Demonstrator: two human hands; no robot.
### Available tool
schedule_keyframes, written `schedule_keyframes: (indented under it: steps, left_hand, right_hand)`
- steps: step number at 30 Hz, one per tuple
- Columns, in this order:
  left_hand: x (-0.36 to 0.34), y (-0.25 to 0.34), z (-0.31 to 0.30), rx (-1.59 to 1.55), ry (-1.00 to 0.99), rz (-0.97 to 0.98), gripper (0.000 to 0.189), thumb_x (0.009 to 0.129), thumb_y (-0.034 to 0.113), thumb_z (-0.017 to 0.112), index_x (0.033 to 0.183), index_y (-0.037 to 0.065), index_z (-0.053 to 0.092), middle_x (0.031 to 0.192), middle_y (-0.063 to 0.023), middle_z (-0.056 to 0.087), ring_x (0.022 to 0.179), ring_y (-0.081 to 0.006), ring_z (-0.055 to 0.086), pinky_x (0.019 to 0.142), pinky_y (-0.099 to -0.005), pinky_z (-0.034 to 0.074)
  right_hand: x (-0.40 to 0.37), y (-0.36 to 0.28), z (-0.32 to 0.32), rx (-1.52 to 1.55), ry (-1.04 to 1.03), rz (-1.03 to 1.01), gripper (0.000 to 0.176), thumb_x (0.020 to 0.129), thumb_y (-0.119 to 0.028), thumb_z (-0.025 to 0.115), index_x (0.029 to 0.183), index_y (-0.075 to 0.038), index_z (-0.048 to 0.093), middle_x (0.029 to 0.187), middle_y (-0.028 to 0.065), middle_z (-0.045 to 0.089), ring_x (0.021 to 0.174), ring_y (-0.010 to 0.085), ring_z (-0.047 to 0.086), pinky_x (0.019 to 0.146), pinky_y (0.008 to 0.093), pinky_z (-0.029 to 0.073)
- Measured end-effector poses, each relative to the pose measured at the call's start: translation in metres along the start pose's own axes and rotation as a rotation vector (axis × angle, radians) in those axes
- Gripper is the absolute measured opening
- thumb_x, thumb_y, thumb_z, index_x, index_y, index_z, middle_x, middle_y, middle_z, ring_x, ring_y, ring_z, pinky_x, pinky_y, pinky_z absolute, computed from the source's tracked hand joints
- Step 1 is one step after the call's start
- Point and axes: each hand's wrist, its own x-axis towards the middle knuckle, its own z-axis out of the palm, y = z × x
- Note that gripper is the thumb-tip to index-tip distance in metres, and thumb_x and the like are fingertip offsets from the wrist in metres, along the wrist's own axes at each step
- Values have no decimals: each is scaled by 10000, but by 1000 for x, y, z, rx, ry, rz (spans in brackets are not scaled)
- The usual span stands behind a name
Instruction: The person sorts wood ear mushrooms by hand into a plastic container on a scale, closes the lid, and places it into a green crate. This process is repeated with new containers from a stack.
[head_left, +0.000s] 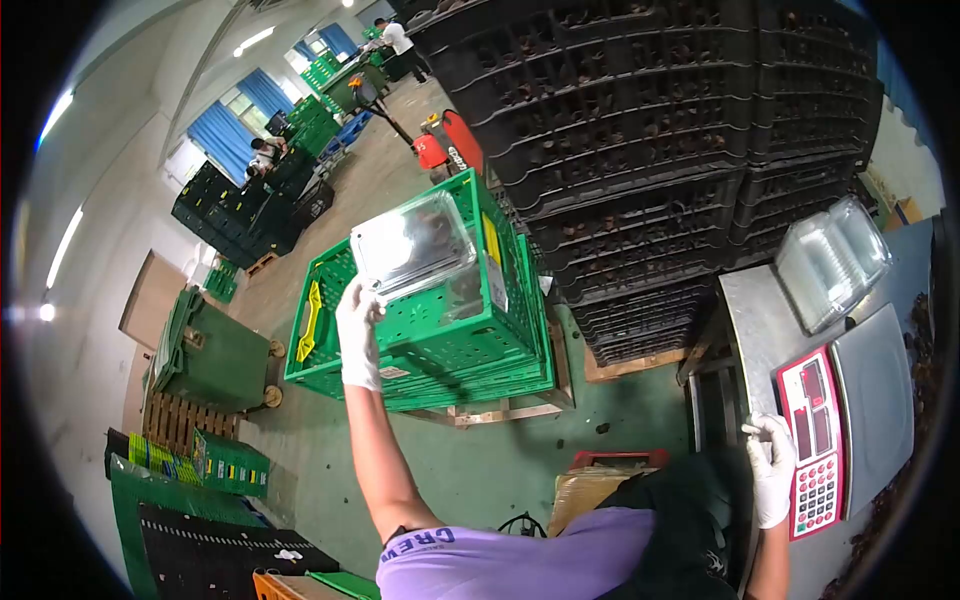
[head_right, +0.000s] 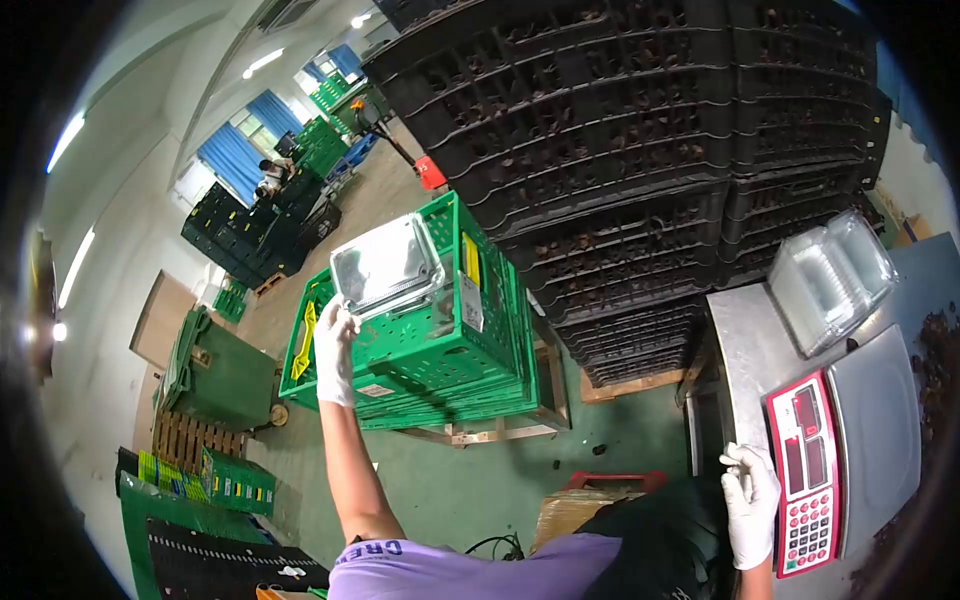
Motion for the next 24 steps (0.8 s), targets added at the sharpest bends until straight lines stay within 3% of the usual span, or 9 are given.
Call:
schedule_keyframes:
  steps: [4,7,13,15,16,20,21,23,24]
  left_hand:
    - [80,-78,-84,279,89,-205,239,762,-32,556,987,10,626,713,-9,583,554,-105,515,527,-237,393]
    - [142,-168,-166,371,-101,-369,219,730,-89,560,931,-19,610,691,-56,577,536,-159,534,488,-287,409]
    - [131,-181,-114,483,-124,-945,392,800,13,698,1178,-3,595,927,-185,660,855,-321,671,700,-406,582]
    - [141,-191,-87,1942,-1368,-364,514,780,208,793,1217,20,598,1145,-139,653,905,-316,670,808,-392,583]
    - [146,-199,-82,1943,-1390,-355,514,780,208,793,1217,20,598,1145,-139,653,905,-316,670,808,-392,583]
    - [145,-231,-86,1272,-705,-1015,565,829,318,748,1295,52,570,1299,-144,597,1080,-308,618,944,-379,538]
    - [151,-229,-87,1618,-1156,-678,511,867,264,686,1297,18,560,1296,-174,594,1100,-315,619,874,-399,557]
    - [152,-202,-77,1580,-554,-652,463,857,202,631,1269,0,575,1219,-213,618,1045,-335,635,821,-428,541]
    - [146,-180,-70,1577,-213,-402,451,843,203,614,1243,-3,588,1166,-214,627,1017,-346,629,838,-432,519]
  right_hand:
    - [-5,23,-3,-8,55,-6,194,885,31,547,1071,19,599,1077,84,578,928,147,585,863,273,460]
    - [-9,48,-20,-58,129,63,171,889,43,541,1051,10,586,1063,82,570,936,152,584,863,279,472]
    - [-20,72,-37,31,228,184,128,943,51,535,1050,9,591,1082,58,568,976,129,550,893,249,461]
    - [-27,75,-31,111,318,188,125,937,54,543,1045,12,590,1065,61,571,978,138,544,892,251,456]
    - [-31,77,-28,103,327,204,125,937,54,543,1045,12,590,1065,61,571,978,138,544,892,251,456]
    - [-38,76,-29,-85,289,209,138,920,67,554,1043,18,592,1070,71,577,1000,153,546,898,252,456]
    - [-39,75,-28,-115,277,192,144,914,71,558,1043,19,594,1077,75,582,1011,156,548,897,253,457]
    - [-42,76,-25,-97,356,210,160,905,66,557,1048,13,607,1105,96,602,1036,170,555,917,278,452]
    - [-45,80,-29,-187,345,190,161,904,55,561,1051,13,609,1101,101,607,1036,181,561,923,291,452]
